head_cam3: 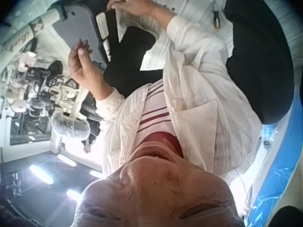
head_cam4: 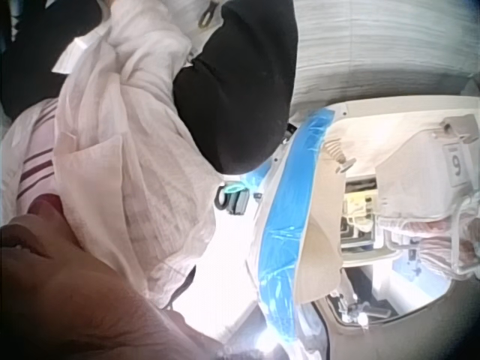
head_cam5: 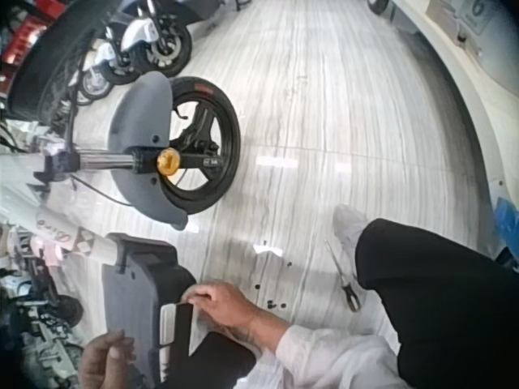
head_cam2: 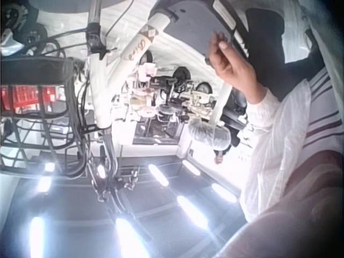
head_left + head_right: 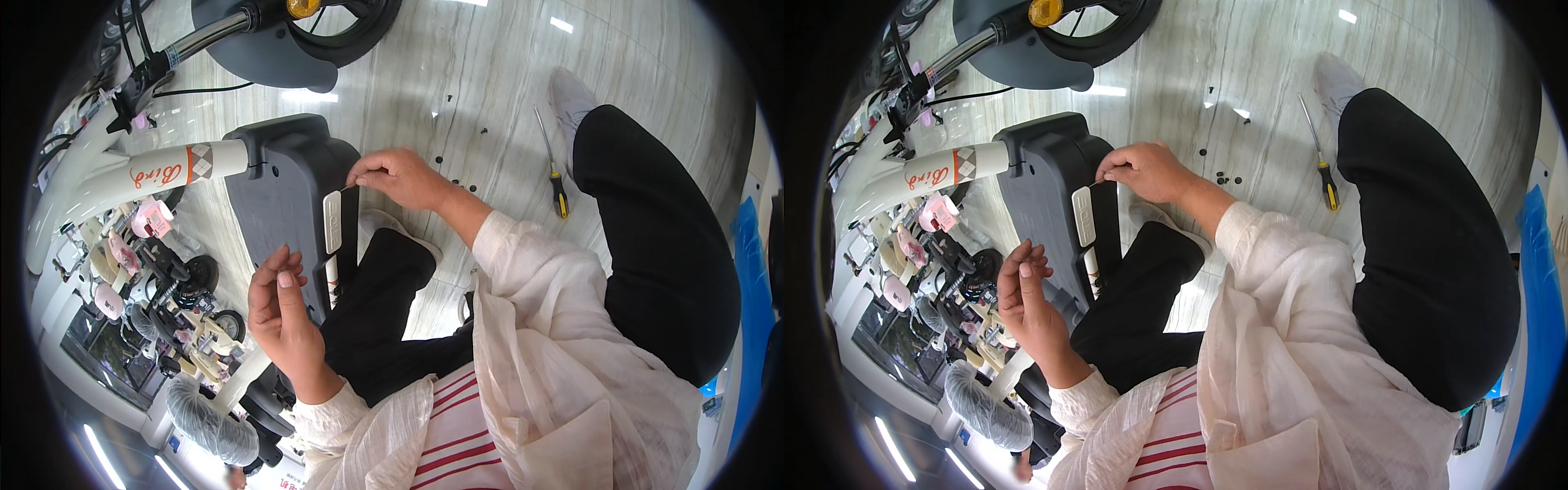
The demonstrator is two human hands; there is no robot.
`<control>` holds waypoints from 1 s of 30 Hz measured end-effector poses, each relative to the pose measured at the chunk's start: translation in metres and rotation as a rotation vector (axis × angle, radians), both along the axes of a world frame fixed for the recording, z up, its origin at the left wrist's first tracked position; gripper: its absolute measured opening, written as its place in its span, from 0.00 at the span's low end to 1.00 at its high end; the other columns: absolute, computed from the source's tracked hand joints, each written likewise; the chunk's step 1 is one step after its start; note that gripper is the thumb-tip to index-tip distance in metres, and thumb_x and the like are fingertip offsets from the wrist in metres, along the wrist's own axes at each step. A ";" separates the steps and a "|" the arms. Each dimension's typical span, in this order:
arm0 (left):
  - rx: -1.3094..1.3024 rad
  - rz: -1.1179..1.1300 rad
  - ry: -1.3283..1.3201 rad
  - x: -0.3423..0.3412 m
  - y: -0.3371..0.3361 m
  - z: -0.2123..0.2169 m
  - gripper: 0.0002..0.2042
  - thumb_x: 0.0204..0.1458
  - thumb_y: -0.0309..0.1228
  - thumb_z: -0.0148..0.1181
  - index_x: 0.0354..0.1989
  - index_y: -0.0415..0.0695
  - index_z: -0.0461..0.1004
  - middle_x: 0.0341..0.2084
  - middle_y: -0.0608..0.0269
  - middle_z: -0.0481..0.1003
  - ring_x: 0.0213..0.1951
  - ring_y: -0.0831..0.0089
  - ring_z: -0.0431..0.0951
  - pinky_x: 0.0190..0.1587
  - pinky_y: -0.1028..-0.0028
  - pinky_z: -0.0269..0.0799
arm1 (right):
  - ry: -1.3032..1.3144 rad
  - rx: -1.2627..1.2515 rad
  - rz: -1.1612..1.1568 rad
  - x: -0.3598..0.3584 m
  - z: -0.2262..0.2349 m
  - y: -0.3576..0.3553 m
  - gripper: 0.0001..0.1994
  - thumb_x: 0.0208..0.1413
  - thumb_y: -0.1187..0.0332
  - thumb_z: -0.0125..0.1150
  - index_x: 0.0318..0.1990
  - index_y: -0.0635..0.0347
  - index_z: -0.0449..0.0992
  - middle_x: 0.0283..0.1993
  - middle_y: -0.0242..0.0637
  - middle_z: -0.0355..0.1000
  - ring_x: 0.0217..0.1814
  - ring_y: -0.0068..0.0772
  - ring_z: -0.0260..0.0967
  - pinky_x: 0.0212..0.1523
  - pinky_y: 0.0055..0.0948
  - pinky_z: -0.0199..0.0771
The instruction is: The person uses a screwdriver to remove screws from the floorboard of an electric scooter. They then lift off the floorboard to expose the battery compartment.
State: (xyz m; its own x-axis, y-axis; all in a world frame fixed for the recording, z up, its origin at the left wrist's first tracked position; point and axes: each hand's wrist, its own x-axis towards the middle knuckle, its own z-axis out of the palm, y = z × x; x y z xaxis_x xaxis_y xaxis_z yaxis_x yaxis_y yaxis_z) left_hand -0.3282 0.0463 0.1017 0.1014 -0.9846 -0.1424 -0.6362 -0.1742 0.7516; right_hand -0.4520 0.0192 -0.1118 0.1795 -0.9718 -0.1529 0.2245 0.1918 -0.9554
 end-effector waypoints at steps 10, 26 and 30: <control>0.017 -0.111 -0.146 0.014 -0.007 -0.006 0.17 0.56 0.30 0.55 0.52 0.36 0.69 0.48 0.52 0.72 0.49 0.66 0.72 0.50 0.70 0.67 | -0.158 0.046 0.138 -0.008 0.000 -0.012 0.08 0.56 0.71 0.55 0.38 0.61 0.79 0.38 0.35 0.77 0.43 0.26 0.72 0.49 0.25 0.68; 0.285 -0.212 -0.366 0.052 -0.034 -0.012 0.28 0.53 0.34 0.59 0.62 0.39 0.59 0.59 0.52 0.63 0.61 0.62 0.62 0.59 0.64 0.58 | 0.003 0.167 -0.097 0.002 0.027 0.013 0.08 0.56 0.71 0.54 0.39 0.56 0.80 0.36 0.33 0.78 0.38 0.25 0.74 0.44 0.23 0.70; 0.333 -0.270 -0.442 0.046 -0.032 -0.018 0.33 0.48 0.31 0.63 0.63 0.38 0.57 0.61 0.49 0.61 0.63 0.60 0.59 0.62 0.65 0.54 | 0.111 0.108 -0.141 0.001 0.032 0.015 0.07 0.55 0.70 0.56 0.38 0.55 0.80 0.36 0.33 0.78 0.34 0.28 0.75 0.39 0.24 0.72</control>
